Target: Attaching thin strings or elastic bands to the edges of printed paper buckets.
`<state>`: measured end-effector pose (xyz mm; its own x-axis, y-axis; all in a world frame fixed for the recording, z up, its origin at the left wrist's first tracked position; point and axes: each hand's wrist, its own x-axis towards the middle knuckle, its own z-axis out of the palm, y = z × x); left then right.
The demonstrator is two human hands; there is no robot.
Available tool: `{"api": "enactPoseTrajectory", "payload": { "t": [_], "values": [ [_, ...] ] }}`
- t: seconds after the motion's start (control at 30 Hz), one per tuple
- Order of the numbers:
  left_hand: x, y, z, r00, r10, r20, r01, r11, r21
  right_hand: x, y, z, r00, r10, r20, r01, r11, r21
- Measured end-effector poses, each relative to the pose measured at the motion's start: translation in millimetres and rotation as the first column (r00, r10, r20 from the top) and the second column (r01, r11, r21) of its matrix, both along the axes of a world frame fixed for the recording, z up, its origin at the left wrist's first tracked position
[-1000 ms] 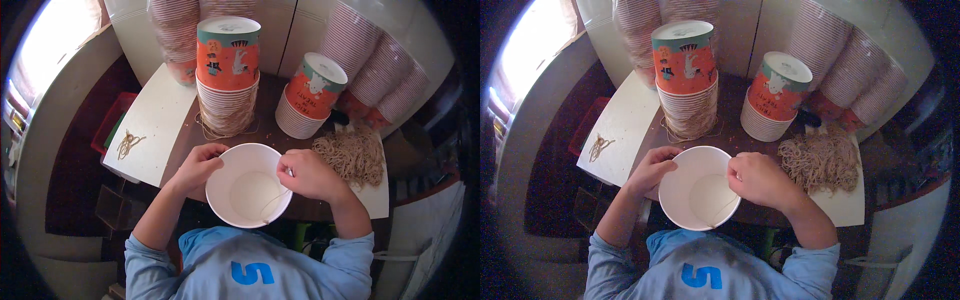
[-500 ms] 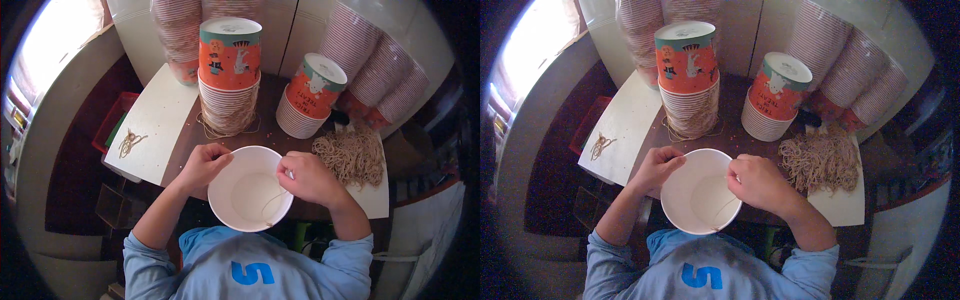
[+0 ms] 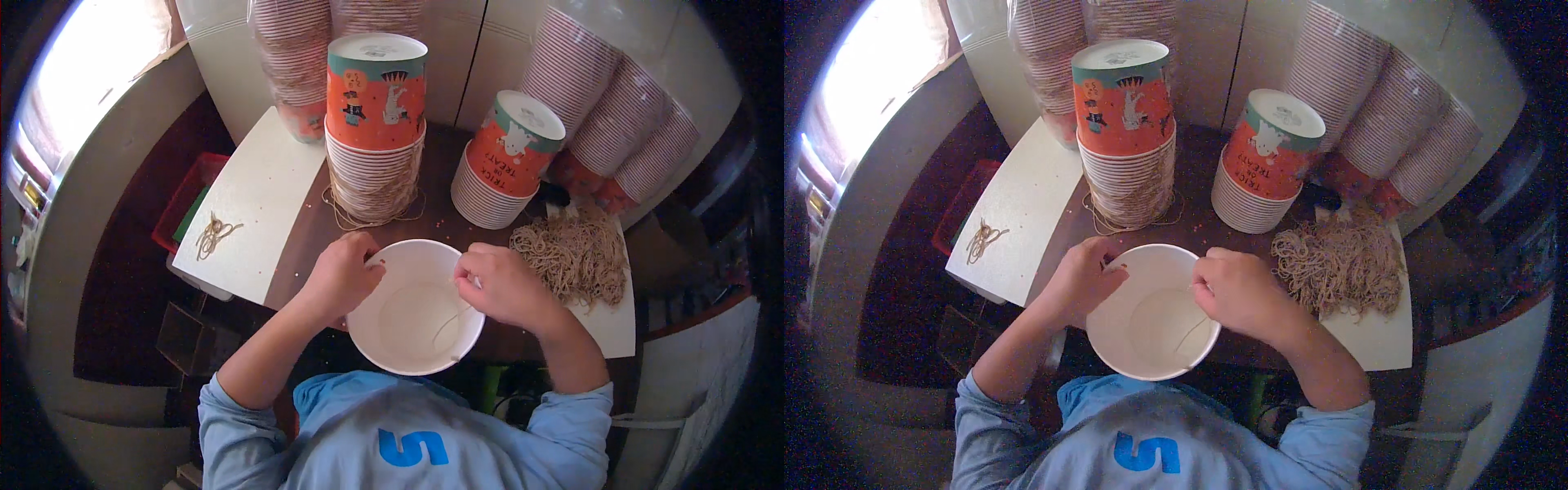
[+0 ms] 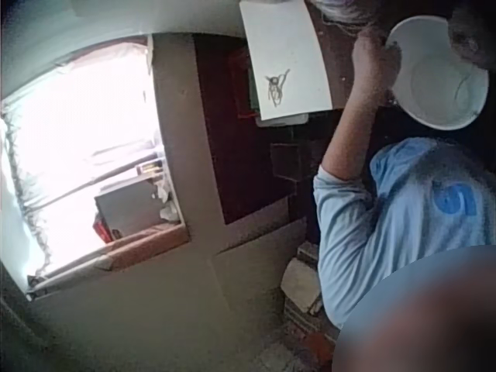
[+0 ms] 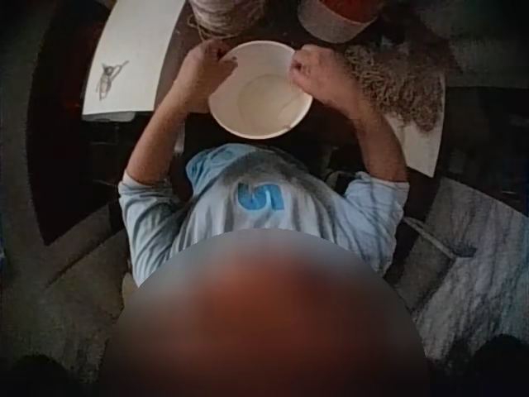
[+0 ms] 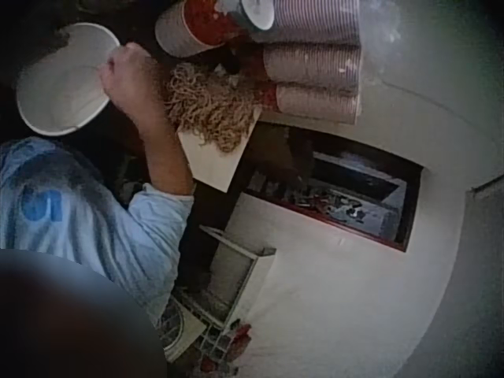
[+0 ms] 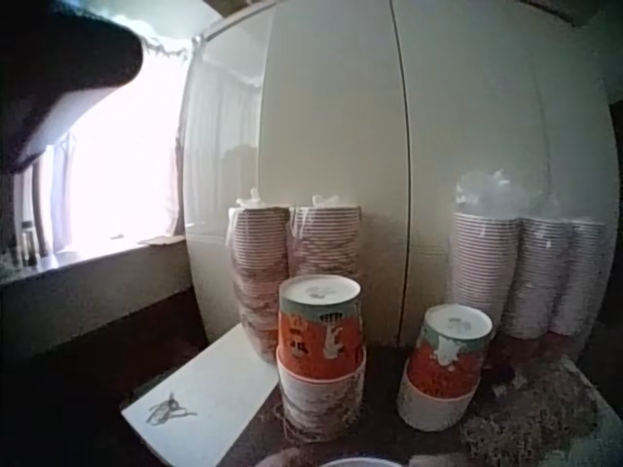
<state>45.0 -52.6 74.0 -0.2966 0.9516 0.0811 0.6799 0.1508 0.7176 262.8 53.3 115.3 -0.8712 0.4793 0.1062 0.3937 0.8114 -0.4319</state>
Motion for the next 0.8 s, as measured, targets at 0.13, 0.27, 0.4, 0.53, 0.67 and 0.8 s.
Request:
{"api": "enactPoseTrajectory", "payload": {
  "t": [0.13,0.27,0.4,0.53,0.67,0.8],
  "values": [
    [9,-8,5,0.989,-0.055,0.134,0.052,0.998,0.029,0,32,-21,0.999,0.047,0.006,-0.048,0.992,0.113],
    [12,-12,3,0.987,0.008,0.163,-0.003,0.999,-0.032,-9,43,-24,0.994,0.111,-0.018,-0.109,0.988,0.111],
    [6,-1,7,0.978,0.001,-0.207,-0.008,0.999,-0.034,-18,32,-18,0.996,0.087,0.028,-0.091,0.983,0.16],
    [8,2,-3,0.942,-0.013,-0.335,0.013,1.0,0.0,-18,25,-17,0.998,0.058,0.037,-0.064,0.984,0.165],
    [18,-3,14,0.927,-0.051,-0.371,0.045,0.999,-0.025,-14,30,-22,0.998,0.066,0.015,-0.067,0.98,0.188],
    [15,-12,16,0.975,-0.136,-0.177,0.122,0.989,-0.088,-10,32,-22,0.998,0.026,-0.054,-0.018,0.99,0.141]
  ]
}}
